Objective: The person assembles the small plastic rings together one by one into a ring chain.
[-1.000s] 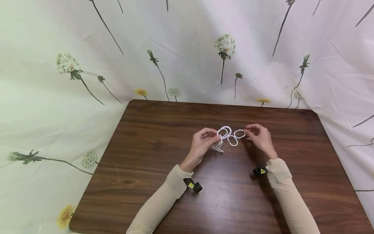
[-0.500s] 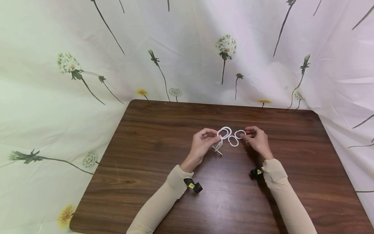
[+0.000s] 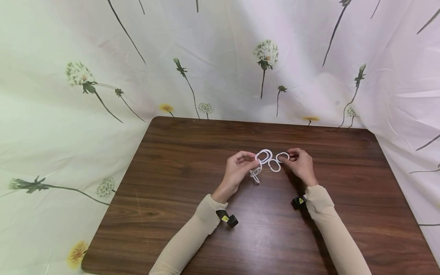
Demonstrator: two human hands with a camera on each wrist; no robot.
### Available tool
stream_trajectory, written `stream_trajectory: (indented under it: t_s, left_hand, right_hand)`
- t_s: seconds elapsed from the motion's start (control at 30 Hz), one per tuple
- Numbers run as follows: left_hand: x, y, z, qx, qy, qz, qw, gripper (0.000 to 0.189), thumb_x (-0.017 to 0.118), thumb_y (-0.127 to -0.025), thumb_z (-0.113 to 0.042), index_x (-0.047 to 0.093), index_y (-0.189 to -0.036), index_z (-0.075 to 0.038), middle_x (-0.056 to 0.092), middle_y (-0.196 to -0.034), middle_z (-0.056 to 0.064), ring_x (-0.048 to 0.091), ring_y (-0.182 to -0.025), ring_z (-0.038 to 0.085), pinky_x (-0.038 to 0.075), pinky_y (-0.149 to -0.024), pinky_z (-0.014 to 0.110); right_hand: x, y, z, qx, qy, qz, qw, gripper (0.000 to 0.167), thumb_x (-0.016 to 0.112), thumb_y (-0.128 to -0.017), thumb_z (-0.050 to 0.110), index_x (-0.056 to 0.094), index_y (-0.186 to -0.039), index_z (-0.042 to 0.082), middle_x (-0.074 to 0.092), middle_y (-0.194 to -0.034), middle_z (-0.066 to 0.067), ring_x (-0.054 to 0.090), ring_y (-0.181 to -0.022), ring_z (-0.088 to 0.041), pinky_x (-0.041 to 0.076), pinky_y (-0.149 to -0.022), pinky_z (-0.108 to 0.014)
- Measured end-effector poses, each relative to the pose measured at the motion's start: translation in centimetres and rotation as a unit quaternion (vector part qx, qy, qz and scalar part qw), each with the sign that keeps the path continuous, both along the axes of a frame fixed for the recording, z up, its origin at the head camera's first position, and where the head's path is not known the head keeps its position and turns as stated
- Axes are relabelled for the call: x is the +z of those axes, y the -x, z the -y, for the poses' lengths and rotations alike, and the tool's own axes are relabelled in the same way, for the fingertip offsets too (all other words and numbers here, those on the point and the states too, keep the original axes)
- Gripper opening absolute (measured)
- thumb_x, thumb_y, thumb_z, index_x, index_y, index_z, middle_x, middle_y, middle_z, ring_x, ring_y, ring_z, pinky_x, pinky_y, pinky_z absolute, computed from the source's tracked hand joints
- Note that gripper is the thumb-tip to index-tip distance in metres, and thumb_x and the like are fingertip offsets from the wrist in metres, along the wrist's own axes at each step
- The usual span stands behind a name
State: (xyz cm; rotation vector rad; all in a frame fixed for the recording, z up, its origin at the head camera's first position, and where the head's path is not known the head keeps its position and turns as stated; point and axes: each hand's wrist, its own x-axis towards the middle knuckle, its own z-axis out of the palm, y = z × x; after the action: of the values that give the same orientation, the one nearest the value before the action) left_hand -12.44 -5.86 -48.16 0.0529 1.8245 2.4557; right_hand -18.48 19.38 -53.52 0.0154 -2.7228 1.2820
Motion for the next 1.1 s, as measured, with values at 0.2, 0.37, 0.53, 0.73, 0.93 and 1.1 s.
stream_trajectory:
  t_s: [0.2,0.37,0.53,0.73,0.93,1.1]
  left_hand:
    - [0.06,0.00,0.05,-0.002,0.001,0.000,1.0000,0.030,0.076,-0.087,0.008,0.064,-0.113,0.015,0.073,-0.090,0.001,0.069,-0.080,0.006,0.061,-0.078,0.023]
    - [0.04,0.04,0.05,-0.003,-0.002,0.003,1.0000,0.029,0.076,-0.087,0.008,0.065,-0.112,0.015,0.074,-0.092,0.005,0.070,-0.080,0.007,0.061,-0.076,0.021]
    - [-0.01,0.05,0.00,-0.002,0.002,0.008,1.0000,0.027,0.076,-0.087,0.007,0.066,-0.111,0.012,0.074,-0.091,0.003,0.069,-0.080,0.006,0.061,-0.076,0.022]
    - [-0.05,0.12,-0.14,-0.004,0.001,0.014,0.9999,0.027,0.076,-0.087,0.006,0.066,-0.112,0.012,0.072,-0.088,-0.004,0.070,-0.080,0.005,0.062,-0.077,0.023]
    - [0.00,0.19,-0.29,-0.002,-0.004,0.009,0.9999,0.027,0.076,-0.087,0.007,0.066,-0.111,0.013,0.072,-0.088,-0.003,0.070,-0.079,0.005,0.061,-0.074,0.019]
    - [-0.13,0.22,-0.31,-0.004,-0.002,0.011,0.9999,0.027,0.076,-0.087,0.007,0.066,-0.111,0.013,0.072,-0.088,-0.002,0.070,-0.078,0.005,0.061,-0.075,0.020]
  right_hand:
    - [0.11,0.07,0.21,-0.007,-0.027,0.015,0.9995,0.050,0.089,-0.084,0.029,0.072,-0.120,-0.001,0.072,-0.108,-0.021,0.072,-0.094,-0.033,0.048,-0.074,-0.017]
    - [0.29,0.00,0.38,-0.012,-0.047,0.028,0.9984,0.051,0.089,-0.083,0.031,0.072,-0.121,0.001,0.070,-0.110,-0.019,0.072,-0.096,-0.033,0.049,-0.075,-0.026]
    - [0.43,-0.10,0.49,-0.015,-0.051,0.030,0.9982,0.051,0.090,-0.083,0.032,0.073,-0.121,0.002,0.069,-0.109,-0.018,0.071,-0.095,-0.032,0.049,-0.074,-0.028]
    - [0.60,-0.02,0.46,-0.021,-0.042,0.036,0.9982,0.049,0.090,-0.082,0.031,0.073,-0.120,0.003,0.074,-0.109,-0.018,0.071,-0.094,-0.029,0.049,-0.073,-0.026]
    - [0.65,0.10,0.33,-0.019,-0.047,0.032,0.9982,0.047,0.091,-0.081,0.026,0.073,-0.118,0.002,0.075,-0.106,-0.019,0.074,-0.092,-0.031,0.050,-0.076,-0.027]
    - [0.57,-0.03,0.08,-0.013,-0.046,0.027,0.9985,0.047,0.091,-0.081,0.022,0.073,-0.119,0.002,0.075,-0.107,-0.020,0.075,-0.091,-0.033,0.049,-0.077,-0.024]
